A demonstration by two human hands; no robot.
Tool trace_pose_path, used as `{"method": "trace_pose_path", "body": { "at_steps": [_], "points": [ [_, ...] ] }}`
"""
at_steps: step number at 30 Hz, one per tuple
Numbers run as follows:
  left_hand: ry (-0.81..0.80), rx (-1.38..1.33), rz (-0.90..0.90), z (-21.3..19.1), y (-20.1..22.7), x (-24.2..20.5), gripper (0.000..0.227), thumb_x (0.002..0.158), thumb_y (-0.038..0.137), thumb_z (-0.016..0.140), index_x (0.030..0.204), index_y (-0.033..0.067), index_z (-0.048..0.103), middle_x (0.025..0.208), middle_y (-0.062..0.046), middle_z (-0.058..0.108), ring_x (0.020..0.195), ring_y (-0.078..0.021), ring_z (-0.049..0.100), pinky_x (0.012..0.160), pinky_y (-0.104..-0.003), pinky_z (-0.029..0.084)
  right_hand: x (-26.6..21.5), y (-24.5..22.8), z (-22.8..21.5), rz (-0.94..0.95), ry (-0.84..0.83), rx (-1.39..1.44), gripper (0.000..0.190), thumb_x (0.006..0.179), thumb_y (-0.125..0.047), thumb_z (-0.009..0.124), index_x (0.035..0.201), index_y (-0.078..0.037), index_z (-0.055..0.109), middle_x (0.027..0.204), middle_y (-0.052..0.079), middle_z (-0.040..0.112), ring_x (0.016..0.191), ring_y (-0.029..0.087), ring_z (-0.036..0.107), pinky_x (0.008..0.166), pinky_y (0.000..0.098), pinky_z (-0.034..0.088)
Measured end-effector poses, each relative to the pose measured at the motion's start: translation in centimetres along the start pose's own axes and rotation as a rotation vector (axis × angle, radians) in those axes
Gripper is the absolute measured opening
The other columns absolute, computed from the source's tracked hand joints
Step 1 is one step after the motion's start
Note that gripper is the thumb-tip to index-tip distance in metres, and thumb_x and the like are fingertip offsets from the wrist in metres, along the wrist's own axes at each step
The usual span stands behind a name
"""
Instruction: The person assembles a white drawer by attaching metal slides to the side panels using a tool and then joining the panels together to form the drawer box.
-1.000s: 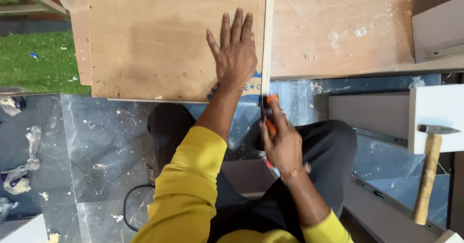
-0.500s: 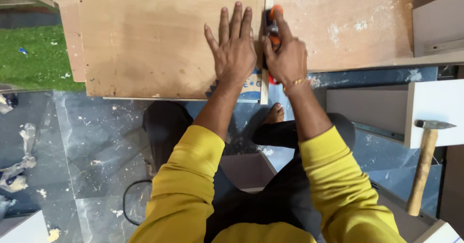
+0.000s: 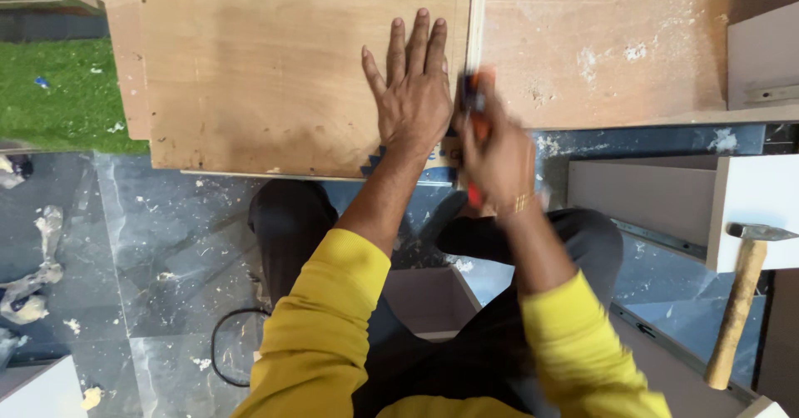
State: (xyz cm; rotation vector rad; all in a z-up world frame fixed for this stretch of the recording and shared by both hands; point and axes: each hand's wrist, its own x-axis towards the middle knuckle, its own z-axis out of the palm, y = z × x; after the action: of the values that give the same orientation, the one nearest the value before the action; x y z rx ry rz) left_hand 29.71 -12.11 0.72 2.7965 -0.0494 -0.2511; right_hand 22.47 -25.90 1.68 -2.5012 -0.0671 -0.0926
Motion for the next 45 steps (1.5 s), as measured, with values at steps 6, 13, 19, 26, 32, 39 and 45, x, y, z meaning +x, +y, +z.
{"method": "trace_pose_path", "body": {
  "at_steps": [6, 13, 19, 26, 32, 39, 45],
  "points": [
    [0.029, -0.003, 0.011, -0.2, -0.1, -0.2, 0.055, 0.11, 0.031, 0.036, 0.164, 0.0263, 0.023, 0.172, 0.006, 0.011, 0.159, -0.0225, 0.005, 0.124, -0.064, -0.004, 11.2, 2.2, 0.8, -0.214, 0.152, -0.019, 0.058, 0.106, -0.027, 0.073, 0.157, -0.015, 0.047, 0.099, 0.019, 0.079, 0.087, 0.038, 0.077, 0.077, 0.0455, 0.062],
    [0.028, -0.008, 0.014, -0.2, 0.0, -0.3, 0.055, 0.11, 0.032, 0.037, 0.163, 0.0253, 0.024, 0.172, 0.005, 0.011, 0.159, -0.023, 0.006, 0.124, -0.064, -0.003, -8.2, -2.3, -1.4, 0.035, -0.034, -0.02, 0.065, 0.097, -0.023, 0.07, 0.156, -0.012, 0.045, 0.109, 0.023, 0.074, 0.09, 0.039, 0.073, 0.078, 0.0465, 0.059],
    [0.027, 0.005, 0.01, 0.2, 0.1, -0.3, 0.056, 0.11, 0.032, 0.037, 0.164, 0.0259, 0.022, 0.172, 0.005, 0.01, 0.159, -0.023, 0.005, 0.125, -0.064, -0.004, -9.7, -2.8, -1.6, 0.037, 0.016, 0.037, 0.067, 0.096, -0.019, 0.071, 0.156, -0.011, 0.043, 0.117, 0.024, 0.073, 0.1, 0.04, 0.073, 0.086, 0.0452, 0.059],
    [0.049, 0.006, 0.017, 0.0, -0.2, 0.2, 0.056, 0.109, 0.031, 0.038, 0.164, 0.0273, 0.023, 0.172, 0.006, 0.011, 0.159, -0.0229, 0.005, 0.124, -0.064, -0.005, 10.9, 2.3, 0.4, -0.152, 0.137, 0.069, 0.062, 0.102, -0.022, 0.074, 0.157, -0.011, 0.046, 0.112, 0.022, 0.077, 0.099, 0.038, 0.077, 0.083, 0.0424, 0.063],
    [0.033, 0.004, 0.012, -0.1, -0.2, -0.6, 0.056, 0.109, 0.032, 0.037, 0.164, 0.0264, 0.024, 0.172, 0.005, 0.011, 0.159, -0.023, 0.005, 0.124, -0.064, -0.004, 8.4, 1.8, 0.0, -0.022, 0.056, 0.079, 0.061, 0.102, -0.022, 0.071, 0.157, -0.014, 0.045, 0.107, 0.022, 0.077, 0.093, 0.036, 0.077, 0.079, 0.0426, 0.062],
    [0.032, 0.017, 0.013, -0.1, -0.1, -0.2, 0.056, 0.11, 0.033, 0.037, 0.164, 0.0251, 0.024, 0.172, 0.005, 0.01, 0.159, -0.0235, 0.005, 0.125, -0.063, -0.004, -11.6, -3.9, -2.3, 0.069, -0.012, 0.029, 0.068, 0.094, -0.018, 0.071, 0.155, -0.011, 0.043, 0.111, 0.022, 0.074, 0.097, 0.038, 0.074, 0.085, 0.0448, 0.059],
    [-0.002, -0.01, -0.004, -0.2, 0.2, 0.0, 0.055, 0.11, 0.032, 0.035, 0.163, 0.0259, 0.023, 0.172, 0.006, 0.009, 0.159, -0.0227, 0.004, 0.123, -0.064, -0.006, -2.4, -1.2, -1.0, 0.059, 0.0, 0.043, 0.066, 0.096, -0.018, 0.07, 0.157, -0.008, 0.044, 0.106, 0.022, 0.076, 0.091, 0.038, 0.075, 0.079, 0.0449, 0.06]
  ]
}}
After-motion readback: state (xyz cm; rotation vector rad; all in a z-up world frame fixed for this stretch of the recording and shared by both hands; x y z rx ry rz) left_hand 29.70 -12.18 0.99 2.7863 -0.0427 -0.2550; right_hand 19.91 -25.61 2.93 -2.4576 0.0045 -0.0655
